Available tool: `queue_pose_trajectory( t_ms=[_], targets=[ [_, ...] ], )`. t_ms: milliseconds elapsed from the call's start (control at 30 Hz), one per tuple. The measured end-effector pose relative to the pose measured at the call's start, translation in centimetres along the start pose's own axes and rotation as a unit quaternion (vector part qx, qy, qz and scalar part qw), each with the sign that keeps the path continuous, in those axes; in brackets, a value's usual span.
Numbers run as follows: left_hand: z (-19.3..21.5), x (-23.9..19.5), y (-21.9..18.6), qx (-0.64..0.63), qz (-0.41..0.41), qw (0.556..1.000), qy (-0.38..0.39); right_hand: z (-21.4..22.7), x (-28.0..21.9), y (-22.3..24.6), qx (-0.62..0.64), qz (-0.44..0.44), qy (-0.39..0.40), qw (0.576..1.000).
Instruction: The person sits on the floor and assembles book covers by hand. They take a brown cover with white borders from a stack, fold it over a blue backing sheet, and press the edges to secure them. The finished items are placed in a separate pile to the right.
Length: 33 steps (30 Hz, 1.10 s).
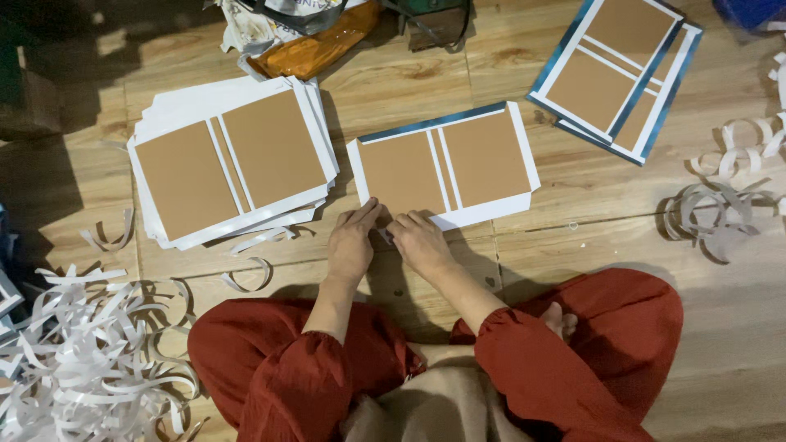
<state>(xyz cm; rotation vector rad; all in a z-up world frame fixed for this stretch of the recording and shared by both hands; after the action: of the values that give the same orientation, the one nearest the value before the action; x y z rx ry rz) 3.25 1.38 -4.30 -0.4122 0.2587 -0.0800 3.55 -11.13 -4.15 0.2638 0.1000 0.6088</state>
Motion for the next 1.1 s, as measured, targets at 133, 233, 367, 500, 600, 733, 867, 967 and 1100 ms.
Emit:
queue_pose_trajectory(
  t_ms=[133,233,367,500,600,733,867,967,1100],
  targets=[
    [1.0,-0.5,-0.4,0.042,0.01,0.999,0.03,0.1,-0.3,1.0,-0.036,0.035,-0.011,0.999],
    [1.6,-0.9,-1.0,0.059,0.018,0.997,0.053,1.5,-0.6,1.3,-0.043,0.064,-0.018,0.997],
    [1.9,-0.9,-0.7,0.015,0.04,0.997,0.067,4.3,-1.6,-0.7,0.203,-0.006,0.012,0.979],
    [2.7,-1.7,-0.3,-0.018,0.069,0.997,0.034,1.6,-2.6,-4.6,0.181,-0.111,-0.047,0.976],
    [3.0,-1.7,0.0,-0.014,0.07,0.997,0.015,2.3,-2.8,-3.2,0.159,-0.091,-0.075,0.98],
    [1.6,-1.3,0.2,0.017,0.052,0.998,0.018,2.2,-2.7,0.7,-0.009,0.007,-0.093,0.996],
    [1.1,-1.3,-0.2,0.047,0.043,0.998,0.028,-1.1,-2.7,0.6,-0.046,0.061,-0.079,0.994],
    [0.9,-1.5,-0.9,0.052,0.047,0.998,0.0,-0.6,-2.6,1.1,-0.089,0.079,-0.059,0.991],
    [-0.8,-1.0,-0.4,0.075,0.056,0.996,-0.011,1.0,-2.2,1.7,-0.087,0.076,-0.044,0.992]
  ],
)
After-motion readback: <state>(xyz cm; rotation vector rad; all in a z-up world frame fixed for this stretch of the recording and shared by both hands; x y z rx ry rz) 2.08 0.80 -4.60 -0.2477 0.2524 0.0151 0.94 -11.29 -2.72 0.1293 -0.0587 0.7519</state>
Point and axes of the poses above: each hand's wrist, its own x-axis towards the middle knuckle, its own z-axis out of the back of the hand, y = z × x, the point moved 5 cm from there along x, towards the middle knuckle, and after that the axes turned 6 degrees about -x, right-handed, at the moved point
